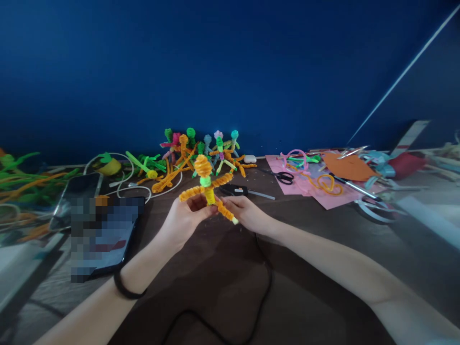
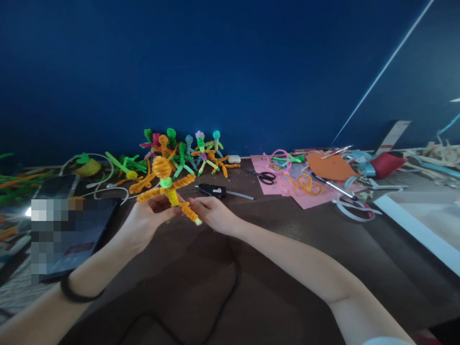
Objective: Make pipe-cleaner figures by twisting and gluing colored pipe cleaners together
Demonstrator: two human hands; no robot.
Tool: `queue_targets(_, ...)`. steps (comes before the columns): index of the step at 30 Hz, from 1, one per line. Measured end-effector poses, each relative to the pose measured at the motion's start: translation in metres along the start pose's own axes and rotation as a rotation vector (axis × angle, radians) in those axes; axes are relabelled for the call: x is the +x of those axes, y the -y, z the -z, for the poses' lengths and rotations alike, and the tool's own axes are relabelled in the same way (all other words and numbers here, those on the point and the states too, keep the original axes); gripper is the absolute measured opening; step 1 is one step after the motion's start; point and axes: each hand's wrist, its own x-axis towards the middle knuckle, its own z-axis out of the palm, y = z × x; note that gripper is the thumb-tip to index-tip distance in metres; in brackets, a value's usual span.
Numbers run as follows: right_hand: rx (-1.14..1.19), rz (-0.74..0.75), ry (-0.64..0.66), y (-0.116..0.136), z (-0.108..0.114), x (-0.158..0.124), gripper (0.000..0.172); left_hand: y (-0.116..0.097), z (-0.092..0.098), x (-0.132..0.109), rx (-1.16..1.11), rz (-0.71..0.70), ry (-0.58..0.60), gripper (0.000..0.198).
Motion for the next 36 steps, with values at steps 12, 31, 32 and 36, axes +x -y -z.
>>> queue_targets(12, 0.201, -0.198, 0.1, 0.003, -0.021, -0.011, 0.038, 0.009, 0.004, 0.004, 0.194, -0.165, -0.15, 0.014)
queue_targets(31, -0.125, -0.116, 0.186, 0.02, -0.019, -0.018, 0.029, 0.01, 0.003, -0.001, 0.639, -0.269, -0.061, 0.007)
queue_targets(32, -0.16, -0.125, 0.202, 0.022, -0.016, -0.018, 0.029, 0.009, 0.003, -0.002, 0.666, -0.278, -0.034, 0.006)
queue_targets(36, -0.118, -0.151, 0.251, 0.029, -0.005, -0.015, 0.03, 0.004, 0.004, -0.003, 0.721, -0.28, 0.074, 0.01)
